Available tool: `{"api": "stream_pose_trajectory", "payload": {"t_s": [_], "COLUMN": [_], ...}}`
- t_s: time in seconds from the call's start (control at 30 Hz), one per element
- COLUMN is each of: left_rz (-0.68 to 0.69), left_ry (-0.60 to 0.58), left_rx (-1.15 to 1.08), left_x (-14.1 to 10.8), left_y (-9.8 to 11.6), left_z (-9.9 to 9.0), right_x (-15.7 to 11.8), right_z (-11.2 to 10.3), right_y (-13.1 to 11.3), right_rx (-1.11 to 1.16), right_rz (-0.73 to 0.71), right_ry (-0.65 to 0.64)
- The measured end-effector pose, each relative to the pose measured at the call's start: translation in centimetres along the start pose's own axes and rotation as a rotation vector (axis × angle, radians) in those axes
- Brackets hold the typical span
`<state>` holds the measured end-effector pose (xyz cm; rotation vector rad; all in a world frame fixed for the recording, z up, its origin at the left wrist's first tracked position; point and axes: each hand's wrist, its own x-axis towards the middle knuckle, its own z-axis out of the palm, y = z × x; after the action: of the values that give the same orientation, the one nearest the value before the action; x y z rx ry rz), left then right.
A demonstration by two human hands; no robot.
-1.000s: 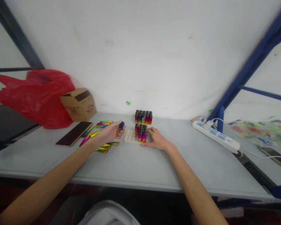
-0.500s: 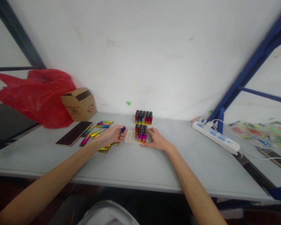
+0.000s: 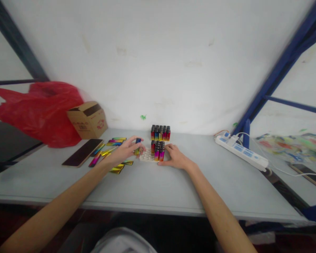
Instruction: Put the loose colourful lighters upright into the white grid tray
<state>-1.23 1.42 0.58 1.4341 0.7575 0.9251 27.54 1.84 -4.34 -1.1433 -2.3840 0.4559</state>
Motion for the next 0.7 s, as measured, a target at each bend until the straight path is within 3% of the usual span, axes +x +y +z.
{"api": "stream_pose_trajectory", "payload": {"t_s": [0.33,0.7], "left_rz": [0.176,0.292], "left_ry": [-0.031,0.133], "left_rx": [0.303,0.490], "left_x": [0.4,1.5], "left_y": [0.1,-2.2], "left_z": [1.4,2.2], "right_x": [0.0,-0.1], "right_z": [0.3,0.1], "right_y": [0.3,0.1], "right_rx": [0.008,-0.001], "right_rz": [-0.010,-0.006], "right_ry": [0.018,0.004]}}
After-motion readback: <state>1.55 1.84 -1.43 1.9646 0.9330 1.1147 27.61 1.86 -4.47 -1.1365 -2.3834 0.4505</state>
